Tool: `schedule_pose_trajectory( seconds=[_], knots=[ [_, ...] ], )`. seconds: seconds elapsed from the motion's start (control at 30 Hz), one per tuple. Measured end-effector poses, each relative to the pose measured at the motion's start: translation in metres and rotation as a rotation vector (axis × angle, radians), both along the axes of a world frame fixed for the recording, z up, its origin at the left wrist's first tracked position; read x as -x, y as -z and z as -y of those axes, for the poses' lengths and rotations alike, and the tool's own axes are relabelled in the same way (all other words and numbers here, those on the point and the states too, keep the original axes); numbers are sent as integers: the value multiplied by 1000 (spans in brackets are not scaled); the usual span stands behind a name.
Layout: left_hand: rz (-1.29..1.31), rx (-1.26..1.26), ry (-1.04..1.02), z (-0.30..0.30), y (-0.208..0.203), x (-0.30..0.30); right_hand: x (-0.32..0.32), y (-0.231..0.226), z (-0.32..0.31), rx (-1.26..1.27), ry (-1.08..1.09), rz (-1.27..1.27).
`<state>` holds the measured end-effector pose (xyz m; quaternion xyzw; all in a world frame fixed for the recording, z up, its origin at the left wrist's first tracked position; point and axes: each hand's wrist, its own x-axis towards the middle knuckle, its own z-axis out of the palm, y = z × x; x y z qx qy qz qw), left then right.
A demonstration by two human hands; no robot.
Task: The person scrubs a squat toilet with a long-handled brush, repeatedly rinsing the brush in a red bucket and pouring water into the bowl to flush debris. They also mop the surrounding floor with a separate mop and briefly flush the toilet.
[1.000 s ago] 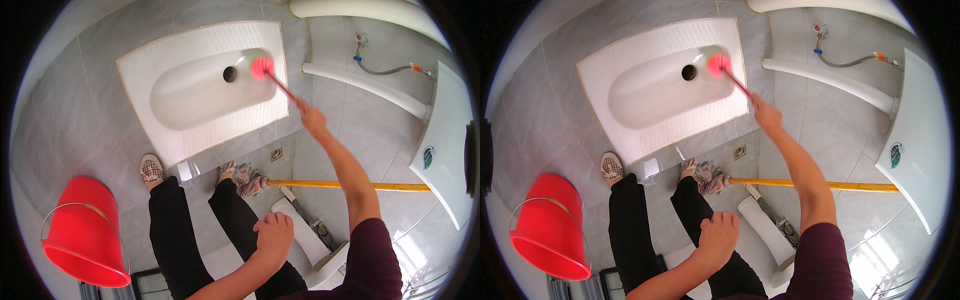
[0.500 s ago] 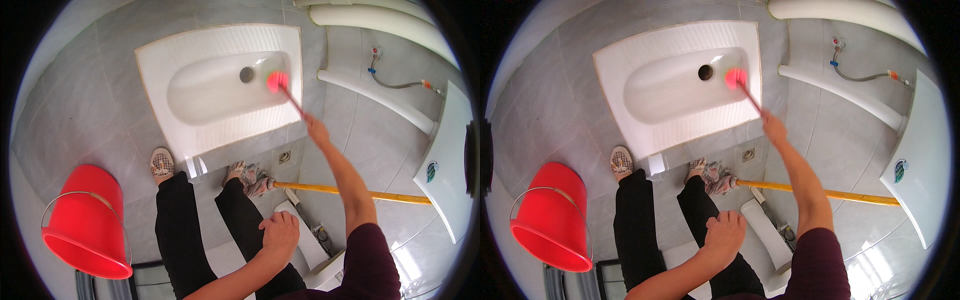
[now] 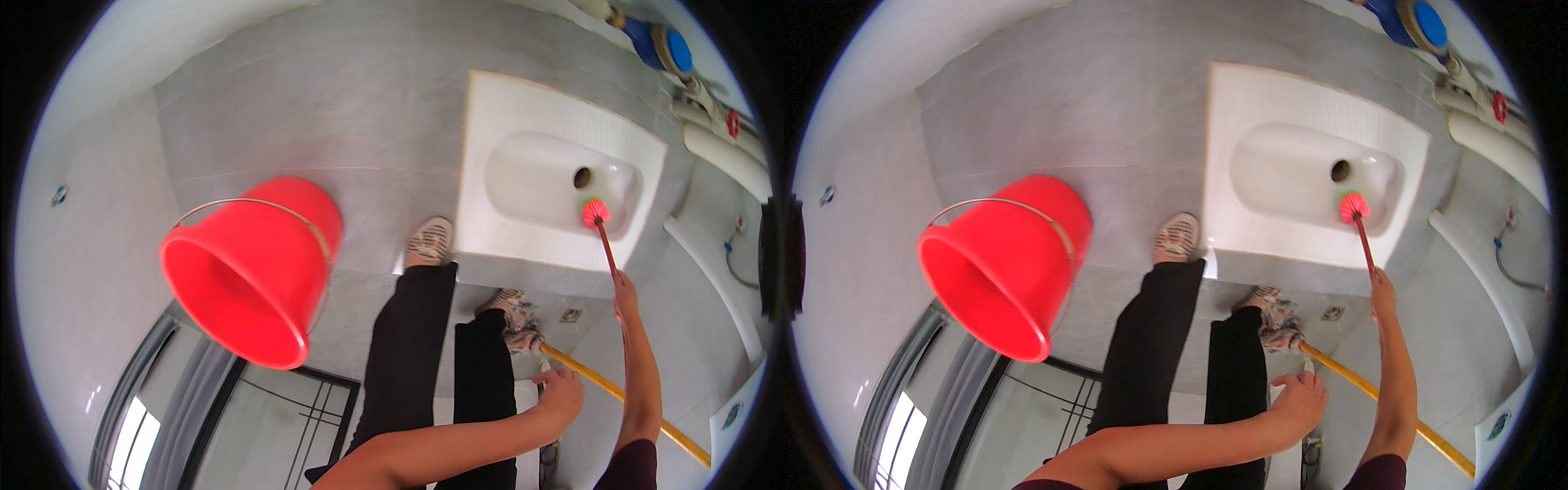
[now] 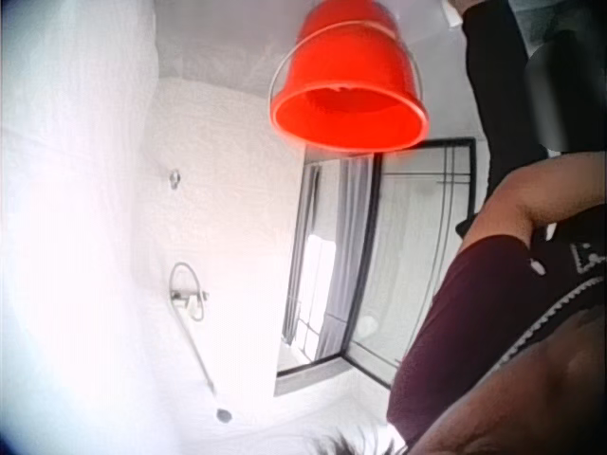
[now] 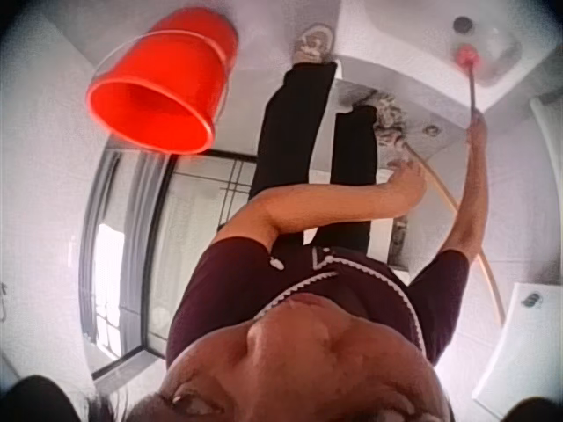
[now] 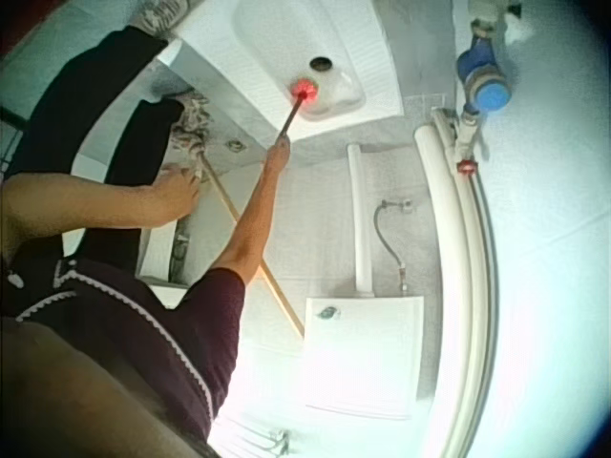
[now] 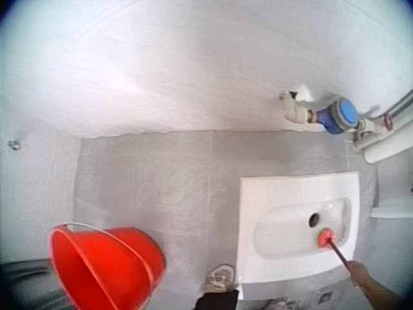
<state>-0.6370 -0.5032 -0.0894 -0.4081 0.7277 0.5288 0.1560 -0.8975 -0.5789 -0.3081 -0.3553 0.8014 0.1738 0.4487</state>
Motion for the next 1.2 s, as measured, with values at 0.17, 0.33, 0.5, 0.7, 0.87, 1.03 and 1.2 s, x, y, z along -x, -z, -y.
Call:
schedule_pose_trajectory(
  seconds=[0.17,0.33,0.5,0.7,0.87,1.03,1.2],
  knots=[
    [12,-26,-54,-4,5,-7,-71,-78,-6,-35,44,8],
    [-60,125,-148,-24,5,-23,-103,-126,-63,33,263,119],
    [-113,234,-294,-42,12,-31,-143,-125,-99,270,247,271],
    [-11,519,-356,-65,15,-69,-167,-105,-154,272,305,497],
    [-201,480,-647,-120,-15,-173,-177,-167,-217,155,462,413],
    [174,618,-839,-220,-31,-320,-170,-196,-276,133,380,377],
    [543,786,-632,-311,9,-439,-190,-206,-313,126,404,384]
  ],
)
